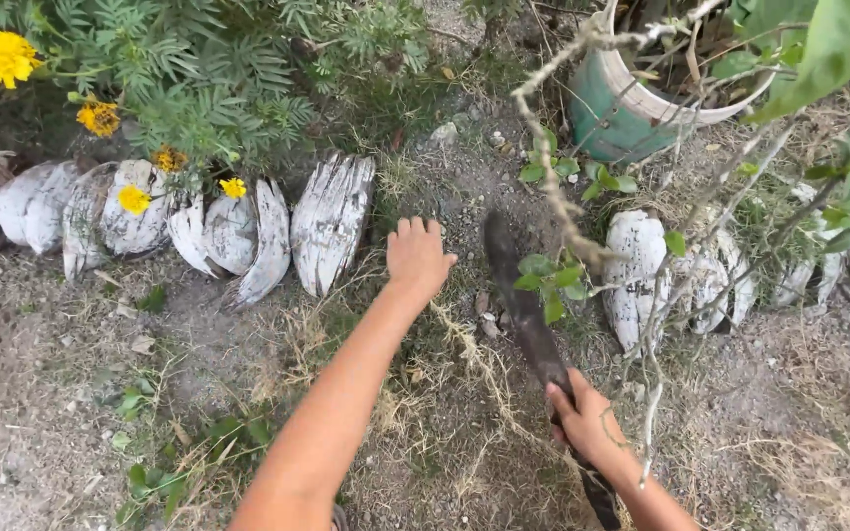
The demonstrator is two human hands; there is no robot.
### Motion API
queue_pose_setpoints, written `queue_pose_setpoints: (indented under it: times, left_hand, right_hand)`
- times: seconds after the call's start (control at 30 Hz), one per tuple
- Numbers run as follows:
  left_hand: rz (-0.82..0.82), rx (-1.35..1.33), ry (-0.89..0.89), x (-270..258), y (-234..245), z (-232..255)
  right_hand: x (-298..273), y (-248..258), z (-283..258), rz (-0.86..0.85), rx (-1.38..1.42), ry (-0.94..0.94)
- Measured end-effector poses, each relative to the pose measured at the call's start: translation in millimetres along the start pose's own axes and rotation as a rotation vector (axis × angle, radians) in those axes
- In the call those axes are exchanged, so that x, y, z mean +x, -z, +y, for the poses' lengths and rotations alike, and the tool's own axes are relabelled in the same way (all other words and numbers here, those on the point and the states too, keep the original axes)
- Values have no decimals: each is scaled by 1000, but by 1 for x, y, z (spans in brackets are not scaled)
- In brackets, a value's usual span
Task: The person uses a machete to cut weeds and dry grass along a garden border lined with coconut shells. They repeatedly strike the ground to sever plant stems, then gather the cut vegetation by hand and move it aside. The person also repositions several coconut shells to clear the work area.
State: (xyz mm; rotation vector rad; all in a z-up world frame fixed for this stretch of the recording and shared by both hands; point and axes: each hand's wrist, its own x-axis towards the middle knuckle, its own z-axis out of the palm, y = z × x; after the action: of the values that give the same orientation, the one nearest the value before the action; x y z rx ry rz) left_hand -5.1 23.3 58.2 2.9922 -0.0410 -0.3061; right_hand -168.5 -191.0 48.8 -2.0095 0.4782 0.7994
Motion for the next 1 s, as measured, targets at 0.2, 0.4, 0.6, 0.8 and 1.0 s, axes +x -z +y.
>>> queue_pose_setpoints:
  times: [0.2, 0.4, 0.6, 0.8, 1.0]
  left_hand:
    - [-147, 552, 122, 29, -47, 3]
    - [-501, 714, 116, 39, -50, -6]
    - [-433, 356, 2, 34, -58, -28]
    - [-250, 148, -112, 30, -65, -44]
    - [-313, 113, -38, 26, -54, -40]
  right_hand:
    - [6, 6, 13, -22, 18, -33]
    - [4, -1, -2, 35, 45, -57]
    - [5, 5, -22, 104, 175, 26]
    - [4, -11, -36, 158, -64, 58]
    - [3, 6, -28, -99, -34, -4]
